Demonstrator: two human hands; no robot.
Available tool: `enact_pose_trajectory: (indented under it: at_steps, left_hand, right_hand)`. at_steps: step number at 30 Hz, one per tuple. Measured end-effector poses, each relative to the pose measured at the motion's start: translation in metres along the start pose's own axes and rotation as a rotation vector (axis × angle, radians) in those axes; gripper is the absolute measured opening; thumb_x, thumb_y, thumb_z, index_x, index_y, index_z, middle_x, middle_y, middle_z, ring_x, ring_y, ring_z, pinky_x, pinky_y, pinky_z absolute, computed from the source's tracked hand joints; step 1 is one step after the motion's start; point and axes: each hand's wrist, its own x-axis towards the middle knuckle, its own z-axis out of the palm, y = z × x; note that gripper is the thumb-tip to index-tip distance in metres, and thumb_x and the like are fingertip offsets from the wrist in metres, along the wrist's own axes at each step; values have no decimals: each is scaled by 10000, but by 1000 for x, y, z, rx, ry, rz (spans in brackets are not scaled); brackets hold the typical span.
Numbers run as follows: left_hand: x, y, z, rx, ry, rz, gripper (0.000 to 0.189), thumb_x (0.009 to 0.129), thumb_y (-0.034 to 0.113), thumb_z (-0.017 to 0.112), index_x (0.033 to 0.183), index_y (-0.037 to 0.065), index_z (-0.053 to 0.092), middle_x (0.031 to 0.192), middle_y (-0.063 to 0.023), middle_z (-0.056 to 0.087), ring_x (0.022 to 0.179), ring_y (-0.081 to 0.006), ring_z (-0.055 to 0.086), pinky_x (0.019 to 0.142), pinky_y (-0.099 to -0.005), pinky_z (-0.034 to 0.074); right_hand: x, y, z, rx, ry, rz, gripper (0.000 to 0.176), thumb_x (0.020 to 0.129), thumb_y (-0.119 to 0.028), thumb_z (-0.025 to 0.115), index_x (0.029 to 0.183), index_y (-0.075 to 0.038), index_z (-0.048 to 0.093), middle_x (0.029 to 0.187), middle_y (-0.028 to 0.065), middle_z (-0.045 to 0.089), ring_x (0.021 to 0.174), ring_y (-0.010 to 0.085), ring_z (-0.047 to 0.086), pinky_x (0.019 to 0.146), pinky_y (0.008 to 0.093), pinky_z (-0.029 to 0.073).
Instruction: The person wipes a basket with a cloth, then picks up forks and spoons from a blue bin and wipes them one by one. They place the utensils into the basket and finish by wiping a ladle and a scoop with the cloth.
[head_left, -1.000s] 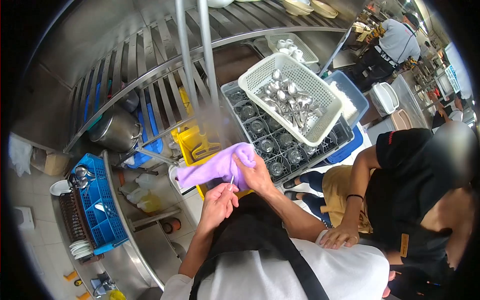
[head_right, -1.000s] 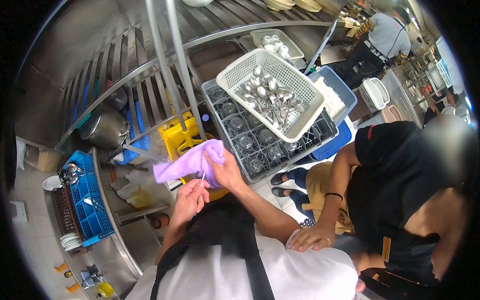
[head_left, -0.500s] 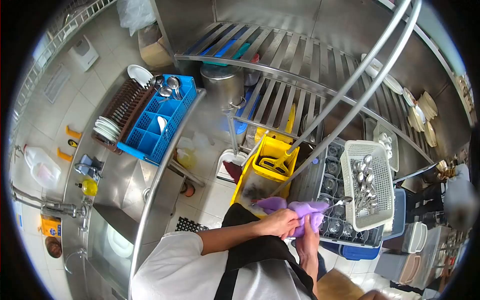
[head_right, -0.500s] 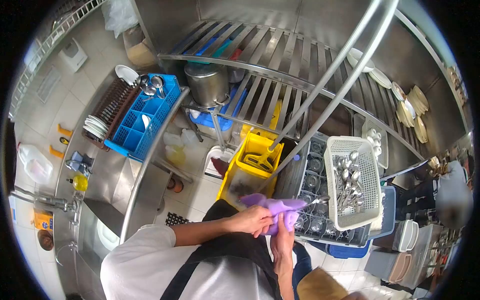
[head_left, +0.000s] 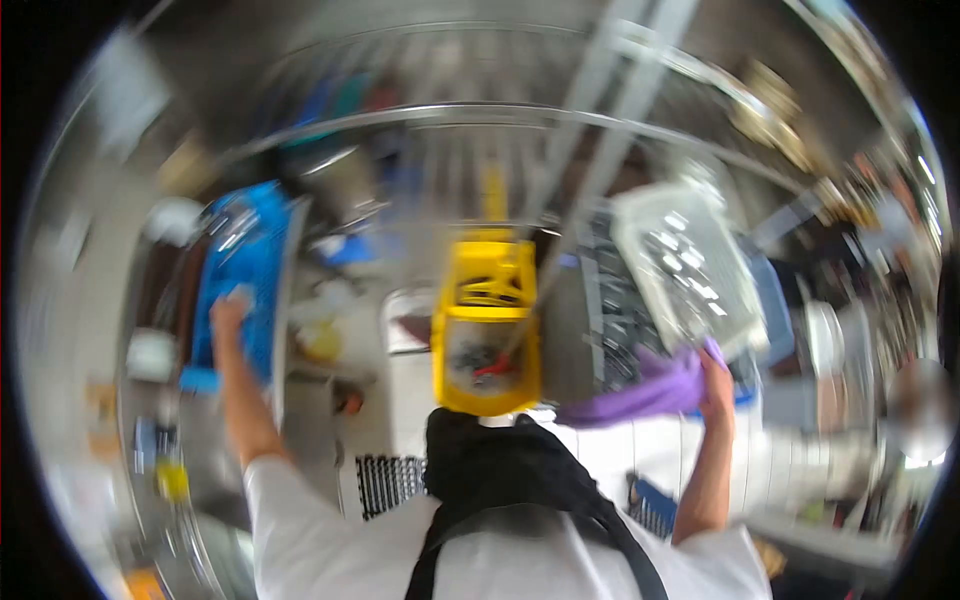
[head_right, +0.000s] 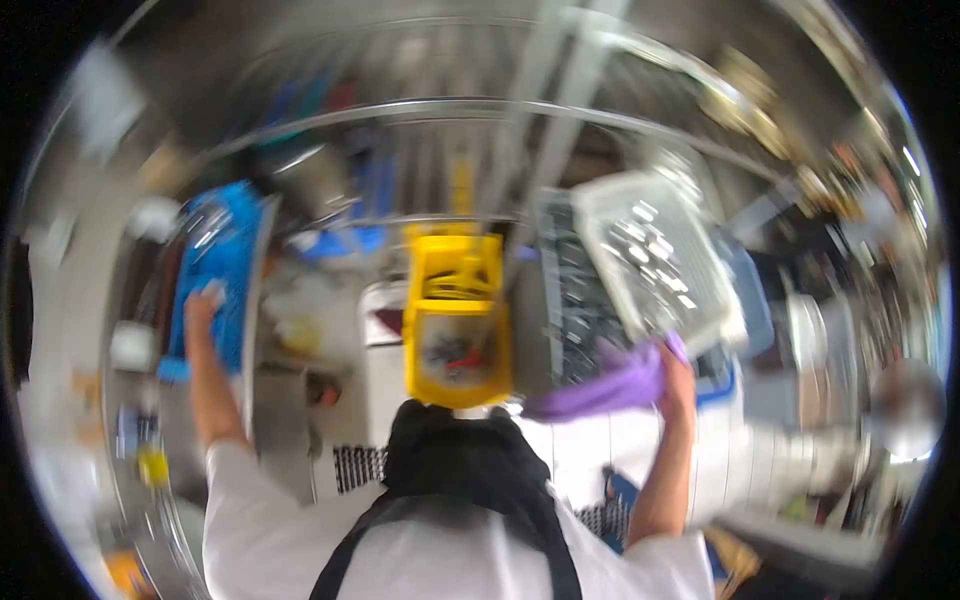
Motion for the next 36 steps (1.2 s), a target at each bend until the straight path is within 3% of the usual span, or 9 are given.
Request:
enact_pose_trajectory:
  at_steps: [1,3,5,7,14,21,29,33,36]
  left_hand:
    - [-1,-12,26,191,212,454,430,930,116,469,1353,53,517,1337,-132,583,1112,-291,638,842,-455,532]
    - [14,7,9,227,-204,281,467,953,100,446,1418,58,450,1396,-109,540,1147,-239,615,834,-393,524]
    - [20,16,-2,-1479,-312,-456,240,916,263,569,826,52,640,667,-63,558,536,-169,498,459,-361,377]
    - [47,27,-17,-1111,-579,-867,245,903,238,630,919,-4,596,622,-91,519,483,-261,490,429,-407,372]
    - [45,54,-30,-947,-492,-802,232,922,235,617,961,9,582,675,-94,546,537,-230,519,484,-385,409]
    - [20,62,-53,-526,-57,-659,222,941,233,604,1002,22,568,729,-97,572,590,-199,548,538,-364,446]
    - [0,157,-155,-535,1090,-149,254,931,231,628,1017,-1,573,780,-127,609,650,-241,581,598,-389,483]
    - [-29,353,-171,-1185,333,47,466,879,169,676,1233,-86,513,1047,-243,641,940,-352,629,859,-430,492]
    - [-126,488,-253,-1446,-260,372,640,860,134,610,1372,-138,339,1137,-322,561,1037,-427,578,903,-455,456]
  right_hand:
    - [-1,1,-16,-88,108,-22,348,939,-176,608,1224,23,588,1092,142,666,941,235,674,817,346,562]
    - [-38,-25,-5,-149,255,-38,390,907,-220,661,1222,6,615,1009,88,677,855,181,645,737,329,538]
    - [-51,-48,-18,-51,276,-211,415,912,-187,664,1258,23,572,1114,91,660,946,194,647,804,330,539]
    - [-111,-104,-10,193,257,-293,417,902,-192,678,1251,11,574,1150,102,647,954,199,657,839,328,554]
    - [-169,-115,-39,662,-220,-1155,584,990,-508,448,1319,-28,501,1299,218,549,1188,381,540,1030,547,440]
    - [-133,121,76,692,150,-69,424,975,-260,573,1331,-46,487,1147,106,632,938,209,650,749,342,568]
    - [-193,122,86,140,80,-89,751,879,-175,677,1491,-37,265,1342,121,509,1265,202,467,1049,343,408]
    - [-189,141,67,-255,-22,-137,768,859,-95,630,1513,-61,229,1323,157,522,1188,197,514,986,338,441]
    - [-199,129,87,230,-62,-77,836,854,-116,657,1538,-73,178,1371,154,489,1217,200,496,998,336,431]
